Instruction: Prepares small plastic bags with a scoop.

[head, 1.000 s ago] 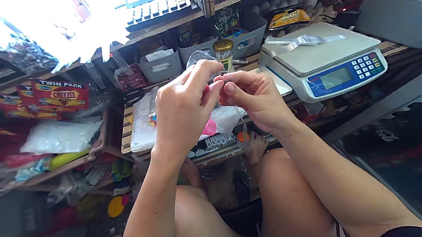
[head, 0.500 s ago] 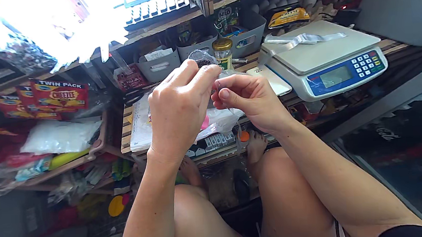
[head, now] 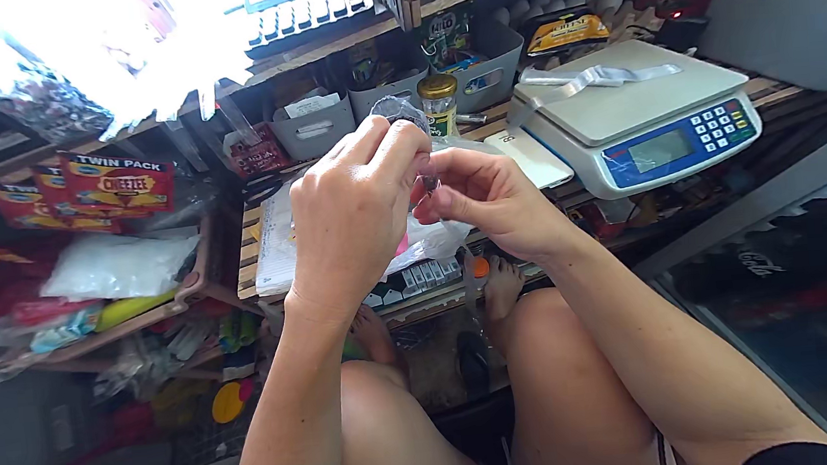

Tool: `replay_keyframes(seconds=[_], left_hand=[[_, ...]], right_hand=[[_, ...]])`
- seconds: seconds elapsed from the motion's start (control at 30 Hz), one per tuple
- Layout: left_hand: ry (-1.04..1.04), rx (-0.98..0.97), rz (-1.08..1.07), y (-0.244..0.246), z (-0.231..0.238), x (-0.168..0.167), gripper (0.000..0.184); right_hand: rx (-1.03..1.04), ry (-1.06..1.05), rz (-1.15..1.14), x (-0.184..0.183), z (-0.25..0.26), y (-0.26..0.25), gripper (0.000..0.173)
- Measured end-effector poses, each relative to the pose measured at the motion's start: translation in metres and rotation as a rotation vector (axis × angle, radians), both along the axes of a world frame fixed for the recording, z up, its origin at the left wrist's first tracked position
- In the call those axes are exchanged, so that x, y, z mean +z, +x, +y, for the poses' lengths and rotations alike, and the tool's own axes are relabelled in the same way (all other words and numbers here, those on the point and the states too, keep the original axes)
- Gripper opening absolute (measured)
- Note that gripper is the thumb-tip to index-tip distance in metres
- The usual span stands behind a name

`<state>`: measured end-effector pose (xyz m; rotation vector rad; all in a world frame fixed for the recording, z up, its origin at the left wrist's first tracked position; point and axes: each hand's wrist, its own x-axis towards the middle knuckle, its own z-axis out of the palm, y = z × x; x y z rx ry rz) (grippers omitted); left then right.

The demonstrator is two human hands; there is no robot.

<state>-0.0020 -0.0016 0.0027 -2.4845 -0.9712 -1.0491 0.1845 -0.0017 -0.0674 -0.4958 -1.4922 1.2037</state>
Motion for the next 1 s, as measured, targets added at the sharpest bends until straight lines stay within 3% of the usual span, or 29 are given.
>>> replay_keyframes(seconds=[0.1, 0.37, 0.5, 0.7, 1.0], left_hand=[[0.059, 0.044, 0.009, -0.001, 0.001, 0.000, 0.019], [0.088, 0.073, 0.027, -0.001, -0.002, 0.002, 0.019], [0.110, 0.056, 0.034, 0.003, -0.002, 0.000, 0.017], [0.087, 0.075, 0.022, 0.001, -0.002, 0.001, 0.019], [0.039, 0.034, -0.043, 0.002, -0.003, 0.002, 0.019]], right_hand=[[0.050, 0.039, -0.099, 0.001, 0.001, 0.005, 0.039], [0.021, 0.089, -0.227, 0.001, 0.000, 0.004, 0.045], [-0.012, 0.084, -0.176, 0.004, -0.004, -0.006, 0.019], [-0.110, 0.097, -0.258, 0.006, -0.009, -0.008, 0.034], [-0.177, 0.173, -0.262, 0.002, -0.009, -0.015, 0.028]])
